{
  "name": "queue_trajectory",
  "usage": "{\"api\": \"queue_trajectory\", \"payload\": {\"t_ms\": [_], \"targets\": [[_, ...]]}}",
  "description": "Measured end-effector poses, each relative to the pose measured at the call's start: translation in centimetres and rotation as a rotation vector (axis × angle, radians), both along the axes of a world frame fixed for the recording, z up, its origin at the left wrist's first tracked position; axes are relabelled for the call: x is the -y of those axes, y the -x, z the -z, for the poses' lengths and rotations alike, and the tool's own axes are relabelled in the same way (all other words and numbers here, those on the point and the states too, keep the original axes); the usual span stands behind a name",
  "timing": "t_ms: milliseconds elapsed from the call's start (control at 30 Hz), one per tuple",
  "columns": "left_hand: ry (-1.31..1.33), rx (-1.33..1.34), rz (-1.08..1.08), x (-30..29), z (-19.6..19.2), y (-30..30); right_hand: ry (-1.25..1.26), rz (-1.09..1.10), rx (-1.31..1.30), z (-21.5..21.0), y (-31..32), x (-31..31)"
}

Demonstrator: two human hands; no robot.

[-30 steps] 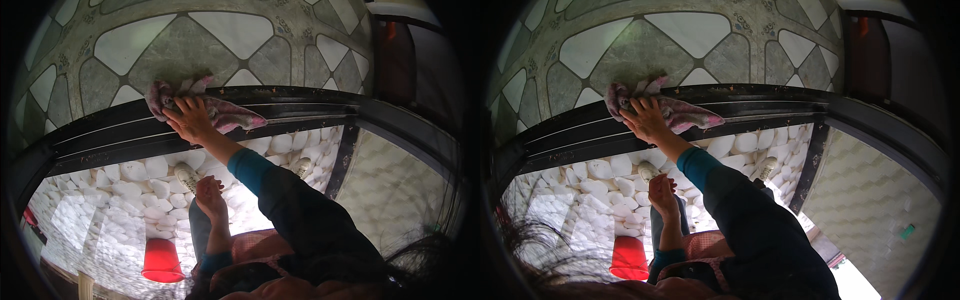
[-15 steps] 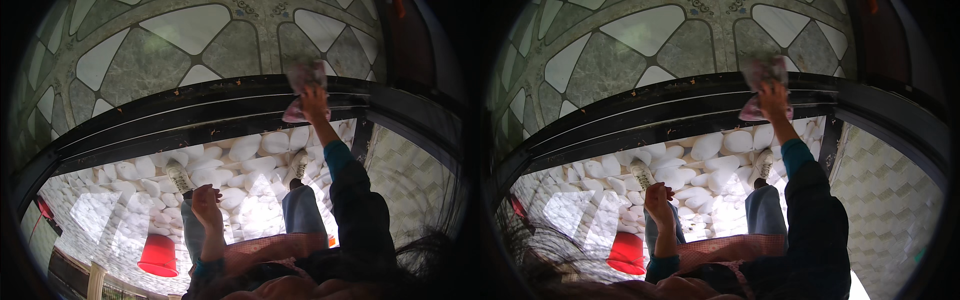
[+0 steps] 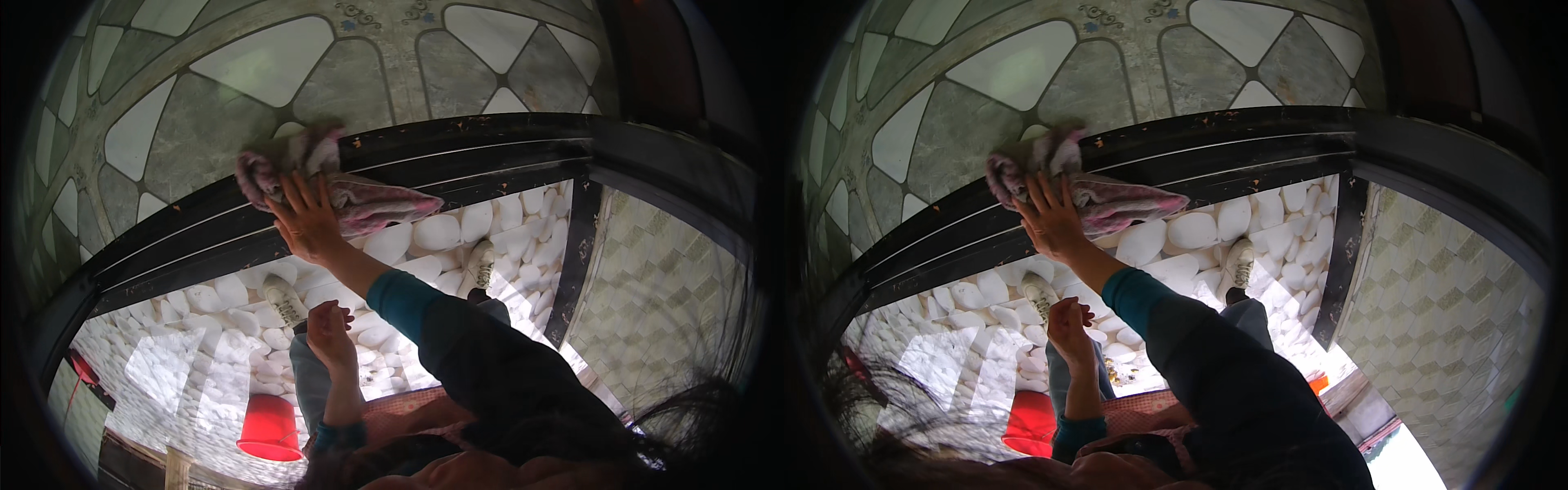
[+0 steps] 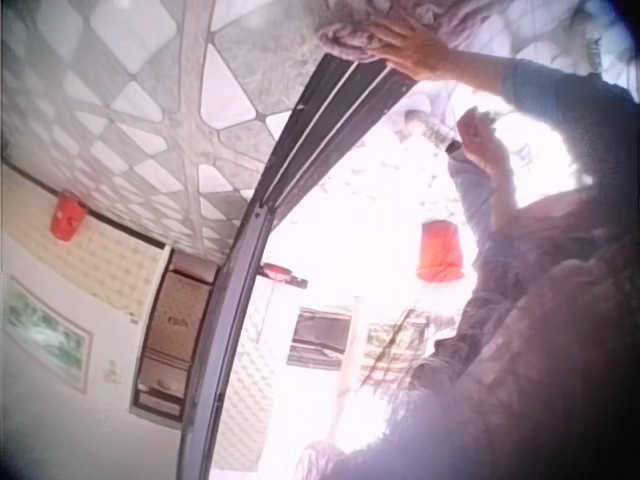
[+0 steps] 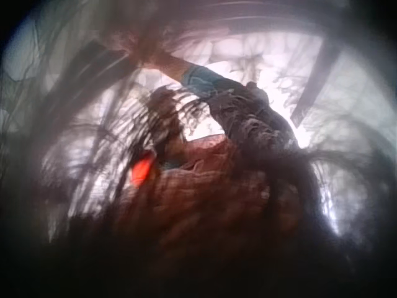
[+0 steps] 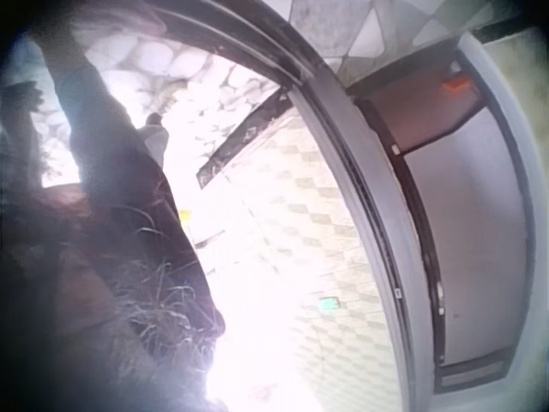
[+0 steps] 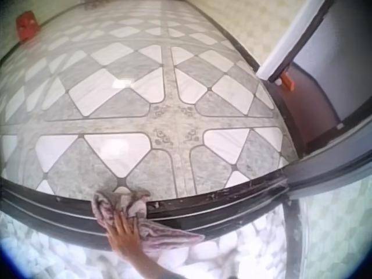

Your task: The person wipes the glass door frame and threshold with a cloth, then dips the cloth into a red bucket of water and wrings it out. The person continues wiping the door frame and threshold repeatedly.

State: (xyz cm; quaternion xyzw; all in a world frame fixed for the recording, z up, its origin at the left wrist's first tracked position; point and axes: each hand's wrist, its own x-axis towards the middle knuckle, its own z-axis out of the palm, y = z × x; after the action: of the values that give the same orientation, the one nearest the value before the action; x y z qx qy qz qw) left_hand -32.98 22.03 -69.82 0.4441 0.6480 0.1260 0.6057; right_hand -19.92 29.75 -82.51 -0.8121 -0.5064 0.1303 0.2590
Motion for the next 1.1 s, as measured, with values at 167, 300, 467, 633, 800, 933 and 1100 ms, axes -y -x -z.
{"api": "queue_trajectory", "payload": {"t_ms": [167, 300, 467, 633, 800, 933, 1100], "targets": [[-0.033, 0.006, 0.030, 1.0, 1.1, -1.0, 0.050, -0.176, 0.138, 1.2, -9.3, 8.7], [-0.014, 0.000, 0.074, 1.9, 1.7, -1.8, 0.262, -0.011, 0.366, 1.9, -20.7, 20.9], [-0.009, -0.033, 0.116, 2.9, 1.8, -2.5, 0.698, 0.408, 0.450, 2.0, -34.0, 31.9], [0.006, 0.001, 0.085, 3.5, 1.6, -3.4, 0.569, 0.719, 0.423, 2.3, -38.3, 34.6], [0.039, 0.031, 0.064, 3.7, 1.3, -3.2, 0.453, 1.070, 0.371, 3.7, -31.3, 29.2], [0.039, 0.015, 0.067, 3.1, 1.2, -2.6, 0.692, 0.618, 0.470, 3.7, -19.6, 21.4], [0.025, 0.020, 0.055, 2.5, 1.2, -2.4, 0.125, 0.434, 0.161, 1.9, -5.8, 10.8]]}}
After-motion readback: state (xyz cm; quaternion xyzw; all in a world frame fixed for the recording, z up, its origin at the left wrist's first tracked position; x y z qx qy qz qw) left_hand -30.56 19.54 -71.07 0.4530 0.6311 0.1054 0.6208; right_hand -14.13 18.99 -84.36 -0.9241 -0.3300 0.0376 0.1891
